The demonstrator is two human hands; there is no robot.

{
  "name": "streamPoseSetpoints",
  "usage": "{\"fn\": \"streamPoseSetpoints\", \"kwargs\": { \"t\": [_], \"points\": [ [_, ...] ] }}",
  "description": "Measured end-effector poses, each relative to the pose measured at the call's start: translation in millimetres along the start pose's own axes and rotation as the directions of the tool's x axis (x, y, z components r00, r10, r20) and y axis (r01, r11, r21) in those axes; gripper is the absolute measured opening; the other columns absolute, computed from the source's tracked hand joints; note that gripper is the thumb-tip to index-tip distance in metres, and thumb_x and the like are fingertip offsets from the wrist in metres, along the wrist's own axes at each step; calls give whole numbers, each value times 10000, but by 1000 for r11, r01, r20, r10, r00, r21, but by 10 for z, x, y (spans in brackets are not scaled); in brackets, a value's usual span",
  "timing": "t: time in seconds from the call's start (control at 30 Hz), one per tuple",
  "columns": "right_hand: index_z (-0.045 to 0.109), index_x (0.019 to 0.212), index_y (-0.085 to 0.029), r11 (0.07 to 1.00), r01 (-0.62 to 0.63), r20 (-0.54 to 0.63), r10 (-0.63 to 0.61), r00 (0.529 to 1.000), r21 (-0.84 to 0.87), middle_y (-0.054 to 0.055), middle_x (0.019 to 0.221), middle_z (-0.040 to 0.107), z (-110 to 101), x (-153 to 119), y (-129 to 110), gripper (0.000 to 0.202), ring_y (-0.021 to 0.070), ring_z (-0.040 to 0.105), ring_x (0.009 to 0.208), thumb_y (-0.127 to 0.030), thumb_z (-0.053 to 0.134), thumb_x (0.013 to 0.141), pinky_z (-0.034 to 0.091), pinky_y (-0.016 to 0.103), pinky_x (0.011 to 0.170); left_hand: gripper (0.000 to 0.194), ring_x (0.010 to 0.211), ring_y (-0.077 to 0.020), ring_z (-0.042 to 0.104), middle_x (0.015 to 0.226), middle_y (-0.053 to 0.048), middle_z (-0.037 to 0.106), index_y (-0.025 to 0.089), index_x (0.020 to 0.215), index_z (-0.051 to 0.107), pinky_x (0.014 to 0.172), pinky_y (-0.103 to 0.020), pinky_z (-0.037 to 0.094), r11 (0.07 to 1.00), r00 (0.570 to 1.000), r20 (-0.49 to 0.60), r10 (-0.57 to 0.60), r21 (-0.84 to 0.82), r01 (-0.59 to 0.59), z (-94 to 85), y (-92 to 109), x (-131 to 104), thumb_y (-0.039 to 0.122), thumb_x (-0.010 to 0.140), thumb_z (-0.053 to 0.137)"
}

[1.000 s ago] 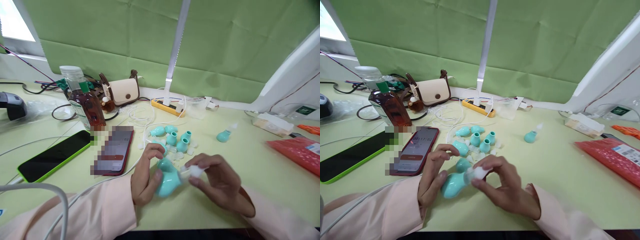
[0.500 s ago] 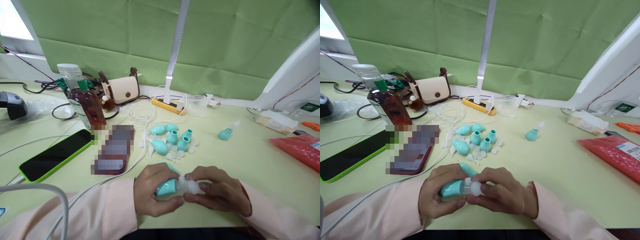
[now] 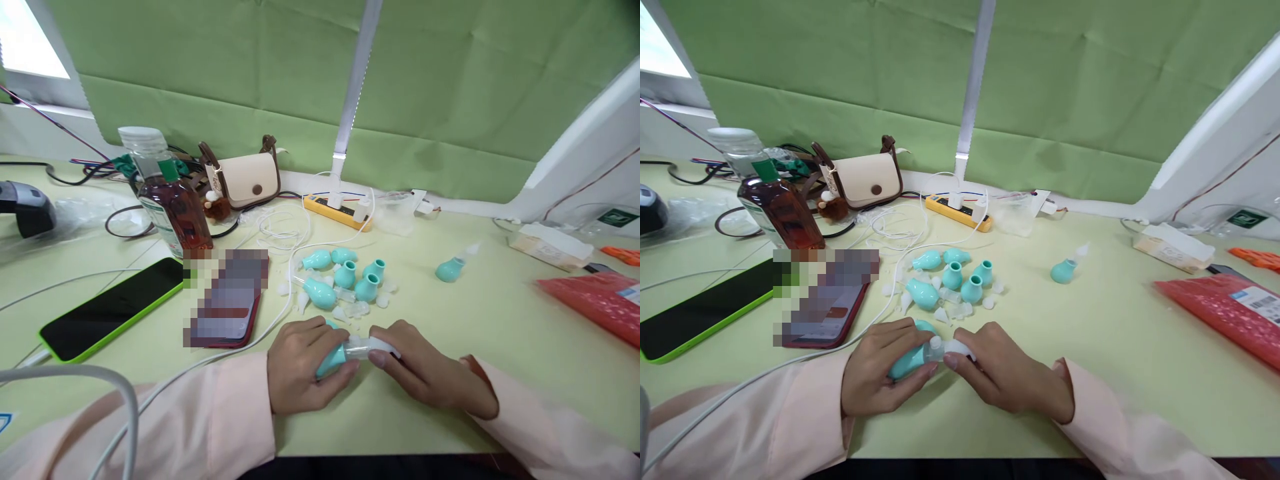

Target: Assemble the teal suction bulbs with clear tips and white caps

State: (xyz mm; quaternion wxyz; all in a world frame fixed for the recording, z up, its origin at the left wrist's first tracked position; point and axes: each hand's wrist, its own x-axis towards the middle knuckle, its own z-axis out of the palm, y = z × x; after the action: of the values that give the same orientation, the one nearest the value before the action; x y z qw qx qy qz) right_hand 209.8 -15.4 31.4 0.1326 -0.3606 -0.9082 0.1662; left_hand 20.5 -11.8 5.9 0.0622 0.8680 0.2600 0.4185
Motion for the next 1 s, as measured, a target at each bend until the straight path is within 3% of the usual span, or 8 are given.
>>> {"fn": "streamPoseSetpoints", "kwargs": {
  "t": [0.23, 0.33, 0.4, 0.47, 0.6, 0.73, 0.9, 1.0],
  "points": [
    [389, 621, -187, 914, 63, -372, -226, 900, -401, -6, 471, 422, 16, -3, 142, 235, 111, 332, 414, -307, 357, 821, 208, 242, 442, 172, 502, -136, 503, 558, -44, 571, 112, 796, 569, 459, -239, 394, 991, 991, -25, -135, 17, 135, 23, 27, -21, 257, 741, 496],
    [362, 589, -196, 919, -186, -462, 5, 887, -347, -30, 436, 350, -299, -5, 328, 291, 103, 313, 392, -354, 321, 830, 217, 238, 436, 175, 530, -138, 526, 602, -46, 585, 114, 821, 561, 482, -240, 410, 994, 993, -39, -113, 2, 114, 26, 19, -32, 258, 734, 512],
    [321, 543, -195, 887, -376, -322, 285, 903, -268, -42, 418, 313, -523, -25, 509, 345, 95, 293, 377, -400, 324, 820, 228, 233, 426, 168, 562, -138, 541, 637, -45, 596, 123, 839, 549, 508, -240, 423, 993, 992, -48, -116, -4, 116, 28, 7, -41, 254, 739, 515],
    [318, 509, -188, 802, -516, -164, 490, 856, -301, -30, 433, 358, -664, -54, 698, 375, 94, 313, 377, -435, 363, 787, 216, 233, 408, 164, 596, -138, 547, 668, -43, 601, 130, 860, 536, 533, -241, 432, 994, 993, -38, -109, -1, 109, 34, -7, -50, 251, 751, 512],
    [483, 599, -185, 761, -565, 29, 604, 797, -317, 17, 599, 512, -656, -90, 941, 306, 128, 460, 493, -446, 414, 743, 289, 238, 446, 189, 670, -147, 545, 753, -51, 609, 132, 910, 525, 578, -254, 445, 999, 999, 3, -39, 34, 39, 55, -31, -61, 247, 760, 528],
    [559, 766, -200, 743, -593, 83, 642, 762, -311, 32, 694, 553, -600, -87, 973, 291, 147, 509, 563, -451, 416, 737, 340, 251, 486, 175, 688, -154, 529, 779, -54, 602, 141, 907, 542, 592, -271, 445, 996, 999, 24, -27, 82, 25, 60, -38, -54, 235, 760, 528],
    [578, 740, -199, 794, -530, 29, 563, 826, -297, 12, 609, 560, -659, -87, 851, 250, 132, 502, 510, -416, 452, 742, 336, 238, 449, 166, 642, -149, 518, 740, -58, 583, 141, 892, 569, 557, -271, 439, 996, 999, 37, -38, 86, 34, 49, -29, -55, 224, 758, 517],
    [569, 661, -200, 921, -326, -294, 258, 920, -212, -18, 487, 510, -525, -62, 605, 168, 102, 446, 432, -322, 495, 751, 329, 232, 432, 184, 642, -147, 520, 735, -62, 572, 139, 901, 573, 555, -268, 439, 997, 998, 17, -54, 56, 53, 55, -26, -61, 230, 750, 518]
  ]
}}
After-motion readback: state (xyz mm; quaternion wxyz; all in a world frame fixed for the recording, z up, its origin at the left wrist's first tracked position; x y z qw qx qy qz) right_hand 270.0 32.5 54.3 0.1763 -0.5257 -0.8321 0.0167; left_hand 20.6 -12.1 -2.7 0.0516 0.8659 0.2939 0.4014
